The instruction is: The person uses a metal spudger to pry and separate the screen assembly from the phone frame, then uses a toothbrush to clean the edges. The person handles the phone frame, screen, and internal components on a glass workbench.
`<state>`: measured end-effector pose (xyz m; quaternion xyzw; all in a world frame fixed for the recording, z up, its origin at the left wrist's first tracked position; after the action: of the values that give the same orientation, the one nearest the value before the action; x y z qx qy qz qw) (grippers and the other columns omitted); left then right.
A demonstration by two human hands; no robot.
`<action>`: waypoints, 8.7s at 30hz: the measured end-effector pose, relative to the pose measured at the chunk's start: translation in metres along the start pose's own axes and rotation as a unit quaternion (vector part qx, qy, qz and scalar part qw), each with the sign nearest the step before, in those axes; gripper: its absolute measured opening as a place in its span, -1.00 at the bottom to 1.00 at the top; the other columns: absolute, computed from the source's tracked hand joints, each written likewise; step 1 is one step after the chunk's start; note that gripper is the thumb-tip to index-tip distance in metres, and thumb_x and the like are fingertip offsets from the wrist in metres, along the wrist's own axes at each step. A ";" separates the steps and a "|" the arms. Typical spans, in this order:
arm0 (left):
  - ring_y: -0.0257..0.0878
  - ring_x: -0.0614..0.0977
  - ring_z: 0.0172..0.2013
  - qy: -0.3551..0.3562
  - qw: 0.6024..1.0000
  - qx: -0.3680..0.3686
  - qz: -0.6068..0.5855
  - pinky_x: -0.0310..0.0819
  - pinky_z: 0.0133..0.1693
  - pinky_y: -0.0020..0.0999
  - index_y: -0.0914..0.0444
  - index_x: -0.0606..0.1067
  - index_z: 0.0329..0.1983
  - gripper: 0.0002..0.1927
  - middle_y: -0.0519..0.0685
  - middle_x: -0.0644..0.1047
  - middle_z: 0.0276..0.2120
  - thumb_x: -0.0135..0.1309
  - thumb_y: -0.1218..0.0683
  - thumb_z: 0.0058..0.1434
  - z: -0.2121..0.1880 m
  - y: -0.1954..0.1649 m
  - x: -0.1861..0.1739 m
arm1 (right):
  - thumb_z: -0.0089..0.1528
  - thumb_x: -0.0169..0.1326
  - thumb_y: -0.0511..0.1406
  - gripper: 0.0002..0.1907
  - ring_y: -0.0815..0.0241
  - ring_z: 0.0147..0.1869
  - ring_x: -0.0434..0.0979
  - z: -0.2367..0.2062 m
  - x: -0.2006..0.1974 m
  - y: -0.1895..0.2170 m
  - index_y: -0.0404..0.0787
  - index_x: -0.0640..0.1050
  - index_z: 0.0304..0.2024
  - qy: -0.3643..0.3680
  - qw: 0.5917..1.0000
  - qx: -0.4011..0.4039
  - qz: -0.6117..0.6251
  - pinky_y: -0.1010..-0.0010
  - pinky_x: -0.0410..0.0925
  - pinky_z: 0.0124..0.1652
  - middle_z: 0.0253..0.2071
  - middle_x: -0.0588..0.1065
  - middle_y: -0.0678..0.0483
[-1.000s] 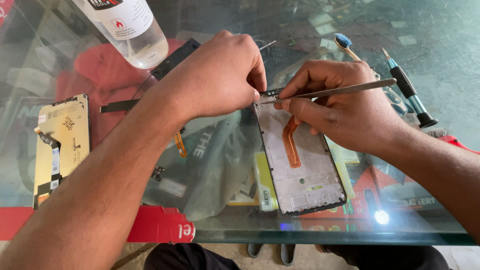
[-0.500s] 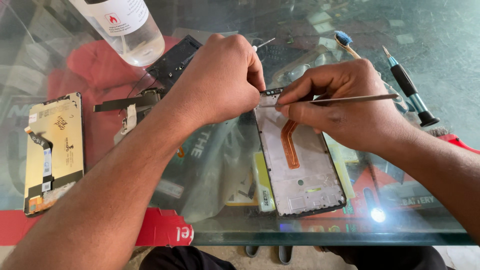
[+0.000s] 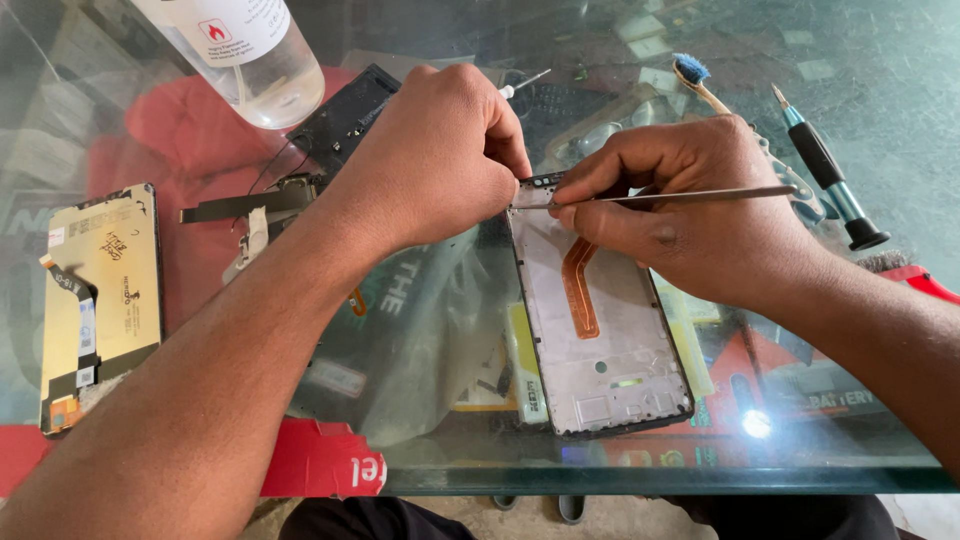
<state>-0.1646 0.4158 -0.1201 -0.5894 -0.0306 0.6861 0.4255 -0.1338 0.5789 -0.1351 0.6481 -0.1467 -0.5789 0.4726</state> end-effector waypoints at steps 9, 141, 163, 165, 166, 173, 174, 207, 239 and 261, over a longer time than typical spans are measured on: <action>-0.25 0.68 -0.57 0.015 1.000 -0.018 -0.017 0.56 -0.41 -0.37 0.28 0.67 -0.50 -0.89 0.04 0.64 -0.58 0.17 0.25 -0.11 0.000 0.004 0.001 | 0.15 0.23 -0.40 -0.88 0.38 -0.21 0.72 0.000 0.001 0.002 -0.25 0.70 -0.25 -0.004 1.000 -0.022 0.006 0.53 0.57 -0.21 -0.27 0.70 0.07; -0.28 0.74 -0.46 0.035 0.998 -0.035 -0.032 0.61 -0.34 -0.39 0.28 0.66 -0.47 -0.93 0.02 0.68 -0.50 0.24 0.23 -0.07 -0.004 -0.001 0.001 | 0.12 0.28 -0.42 -0.89 0.25 -0.27 0.71 -0.029 0.013 0.043 -0.28 0.57 -0.38 0.036 0.943 -0.311 -0.111 0.46 0.53 -0.33 -0.25 0.63 0.04; -0.36 0.65 -0.61 0.085 0.989 -0.098 -0.070 0.52 -0.49 -0.43 0.27 0.67 -0.46 -0.92 -0.04 0.64 -0.62 0.25 0.21 -0.07 -0.003 0.002 0.005 | 0.17 0.14 -0.48 -0.96 0.35 -0.44 0.61 -0.005 -0.007 -0.003 -0.36 0.56 -0.31 0.016 0.995 -0.028 0.095 0.51 0.48 -0.48 -0.34 0.64 -0.06; -0.37 0.63 -0.63 0.091 0.988 -0.104 -0.070 0.50 -0.51 -0.44 0.26 0.67 -0.47 -0.91 -0.04 0.63 -0.63 0.23 0.21 -0.08 -0.003 0.005 0.007 | 0.19 0.09 -0.50 -0.95 0.33 -0.46 0.63 -0.006 -0.007 -0.003 -0.37 0.56 -0.29 0.016 0.995 -0.039 0.087 0.51 0.50 -0.49 -0.33 0.65 -0.07; -0.38 0.62 -0.62 0.088 0.989 -0.094 -0.066 0.49 -0.51 -0.45 0.26 0.67 -0.47 -0.91 -0.06 0.62 -0.64 0.22 0.20 -0.08 -0.004 0.005 0.008 | 0.20 0.06 -0.51 -0.92 0.33 -0.46 0.64 -0.007 -0.007 -0.002 -0.38 0.56 -0.27 0.013 0.996 -0.049 0.072 0.51 0.52 -0.48 -0.32 0.65 -0.08; -0.45 0.57 -0.59 0.052 0.985 -0.071 -0.148 0.44 -0.49 -0.52 0.33 0.64 -0.45 -0.90 -0.11 0.59 -0.62 0.18 0.18 0.05 -0.007 0.007 0.010 | 0.41 -0.11 -0.37 -0.83 0.34 -0.30 0.66 -0.014 -0.028 0.003 -0.30 0.51 -0.12 -0.136 0.975 -0.098 0.145 0.54 0.57 -0.26 -0.23 0.60 -0.02; -0.48 0.59 -0.58 0.043 0.979 -0.080 -0.183 0.47 -0.49 -0.55 0.33 0.63 -0.44 -0.89 -0.13 0.59 -0.60 0.16 0.18 0.08 -0.007 0.009 0.010 | 0.49 -0.10 -0.41 -0.85 0.28 -0.14 0.66 -0.014 -0.030 0.011 -0.34 0.50 -0.07 -0.148 0.973 -0.149 0.097 0.51 0.58 -0.14 -0.15 0.59 -0.07; -0.31 0.72 -0.37 0.121 0.885 -0.085 -0.442 0.70 -0.29 -0.43 0.47 0.49 0.16 -0.41 0.08 0.68 -0.33 0.27 0.36 -0.01 -0.013 -0.009 0.022 | 0.43 0.19 -0.53 -0.82 0.20 0.23 0.64 -0.016 -0.051 0.012 -0.32 0.41 -0.11 -0.225 0.958 -0.166 0.058 0.36 0.55 0.13 0.08 0.55 -0.12; -0.28 0.66 -0.51 0.043 0.899 -0.079 -0.428 0.60 -0.51 -0.41 0.36 0.42 -0.13 -0.66 0.03 0.60 -0.42 0.19 0.31 0.01 -0.010 -0.003 0.001 | 0.25 0.17 -0.60 -0.65 0.19 0.17 0.64 -0.005 -0.037 0.001 -0.18 0.35 -0.09 -0.118 0.949 -0.126 0.264 0.33 0.60 0.13 0.09 0.56 -0.06; -0.31 0.69 -0.49 -0.013 0.908 -0.082 -0.410 0.65 -0.51 -0.42 0.42 0.67 -0.21 -0.83 0.07 0.68 -0.43 0.27 0.23 0.15 -0.008 0.005 -0.007 | 0.25 0.23 -0.54 -0.71 0.27 0.04 0.66 -0.003 -0.033 -0.011 -0.18 0.39 -0.17 -0.105 0.971 -0.076 0.203 0.42 0.59 0.03 -0.13 0.56 -0.05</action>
<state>-0.1616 0.4044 -0.1197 -0.5484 -0.3313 0.4536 0.6194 -0.1442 0.6104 -0.1234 0.5026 -0.2793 -0.5451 0.6101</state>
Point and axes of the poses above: each hand's wrist, its own z-axis towards the middle knuckle, its own x-axis out of the palm, y = z × x, the point moved 7 cm from there along z, towards the middle knuckle
